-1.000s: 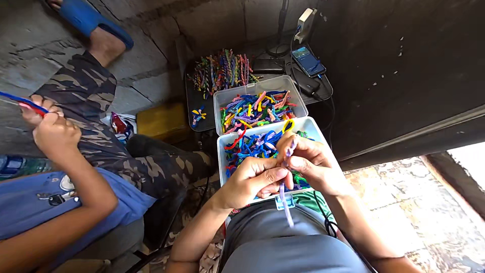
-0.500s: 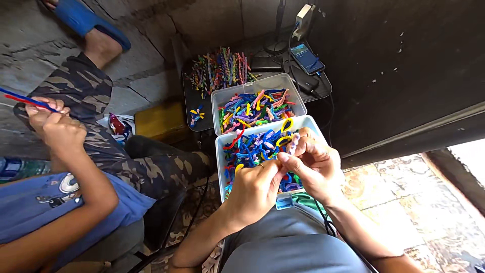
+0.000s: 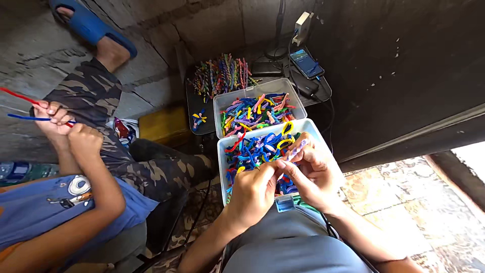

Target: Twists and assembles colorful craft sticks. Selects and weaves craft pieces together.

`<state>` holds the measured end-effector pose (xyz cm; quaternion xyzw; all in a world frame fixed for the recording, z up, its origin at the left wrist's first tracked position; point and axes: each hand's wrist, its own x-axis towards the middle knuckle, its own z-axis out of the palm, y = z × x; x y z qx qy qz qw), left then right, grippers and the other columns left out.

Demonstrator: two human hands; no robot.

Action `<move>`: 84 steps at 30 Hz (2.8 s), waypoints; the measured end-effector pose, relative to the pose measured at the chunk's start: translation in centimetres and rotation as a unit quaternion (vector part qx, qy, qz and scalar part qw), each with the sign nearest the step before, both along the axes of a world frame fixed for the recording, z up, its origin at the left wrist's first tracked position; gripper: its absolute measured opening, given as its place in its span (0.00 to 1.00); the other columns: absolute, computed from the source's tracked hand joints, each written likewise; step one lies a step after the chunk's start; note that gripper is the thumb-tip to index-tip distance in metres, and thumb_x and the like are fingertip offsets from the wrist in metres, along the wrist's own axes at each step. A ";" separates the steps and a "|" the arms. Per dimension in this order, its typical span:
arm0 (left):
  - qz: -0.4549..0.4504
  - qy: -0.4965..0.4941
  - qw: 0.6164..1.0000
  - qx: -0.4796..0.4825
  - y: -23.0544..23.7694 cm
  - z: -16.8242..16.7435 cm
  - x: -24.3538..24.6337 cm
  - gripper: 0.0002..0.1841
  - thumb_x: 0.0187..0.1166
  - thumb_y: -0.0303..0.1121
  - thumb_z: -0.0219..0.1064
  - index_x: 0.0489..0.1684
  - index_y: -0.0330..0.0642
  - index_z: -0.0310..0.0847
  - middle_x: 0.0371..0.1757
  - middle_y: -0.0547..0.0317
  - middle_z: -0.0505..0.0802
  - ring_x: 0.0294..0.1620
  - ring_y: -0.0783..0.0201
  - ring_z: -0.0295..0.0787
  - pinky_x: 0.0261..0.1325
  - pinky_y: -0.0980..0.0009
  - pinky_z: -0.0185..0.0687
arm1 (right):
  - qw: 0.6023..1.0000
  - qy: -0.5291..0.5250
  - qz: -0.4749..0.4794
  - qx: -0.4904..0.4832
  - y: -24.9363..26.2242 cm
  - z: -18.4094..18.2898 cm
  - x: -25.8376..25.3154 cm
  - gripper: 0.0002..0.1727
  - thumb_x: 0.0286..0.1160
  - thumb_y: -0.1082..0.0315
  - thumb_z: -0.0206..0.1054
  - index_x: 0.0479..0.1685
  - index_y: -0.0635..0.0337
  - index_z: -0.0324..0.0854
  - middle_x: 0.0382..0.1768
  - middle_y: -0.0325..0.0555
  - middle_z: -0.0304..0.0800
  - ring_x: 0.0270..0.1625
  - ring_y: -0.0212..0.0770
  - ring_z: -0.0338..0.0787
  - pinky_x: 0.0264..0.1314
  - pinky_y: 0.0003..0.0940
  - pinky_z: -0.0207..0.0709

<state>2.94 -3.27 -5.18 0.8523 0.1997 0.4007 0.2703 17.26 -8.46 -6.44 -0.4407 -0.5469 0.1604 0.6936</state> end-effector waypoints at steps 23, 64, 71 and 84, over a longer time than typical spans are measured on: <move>-0.047 -0.018 0.991 -0.121 0.3 0.1 0.3 0.14 0.88 0.28 0.57 0.35 0.28 0.85 0.21 0.63 0.82 0.22 0.82 0.73 0.29 0.88 0.69 | 0.990 0.103 0.052 -0.081 0.2 0.3 0.4 0.10 0.74 0.68 0.71 0.25 0.47 0.79 0.31 0.24 0.82 0.37 0.17 0.83 0.41 0.13 0.81; -0.360 -0.112 0.733 -0.565 1.2 1.4 -1.4 0.13 0.90 0.37 0.57 0.37 0.52 0.88 0.24 0.88 0.83 0.20 0.96 0.69 0.21 0.95 0.60 | 0.943 0.077 0.322 -0.046 0.5 0.4 2.7 0.10 0.85 0.54 0.65 0.45 0.48 0.87 0.47 0.22 0.87 0.56 0.17 0.84 0.61 0.17 0.79; -0.376 -0.117 0.751 -0.529 0.7 0.6 -1.0 0.13 0.92 0.38 0.56 0.41 0.49 0.87 0.27 0.86 0.85 0.23 0.97 0.69 0.24 0.95 0.59 | 0.957 0.095 0.272 -0.006 0.1 0.2 2.4 0.05 0.79 0.65 0.71 0.35 0.48 0.86 0.37 0.23 0.85 0.45 0.16 0.83 0.51 0.13 0.78; -0.394 -0.115 0.704 -0.580 1.3 1.0 -1.7 0.12 0.90 0.37 0.59 0.38 0.50 0.88 0.25 0.86 0.85 0.20 0.96 0.69 0.21 0.95 0.59 | 0.918 0.117 0.378 -0.036 0.6 0.3 2.3 0.07 0.84 0.62 0.67 0.46 0.51 0.91 0.46 0.24 0.90 0.54 0.17 0.85 0.59 0.16 0.79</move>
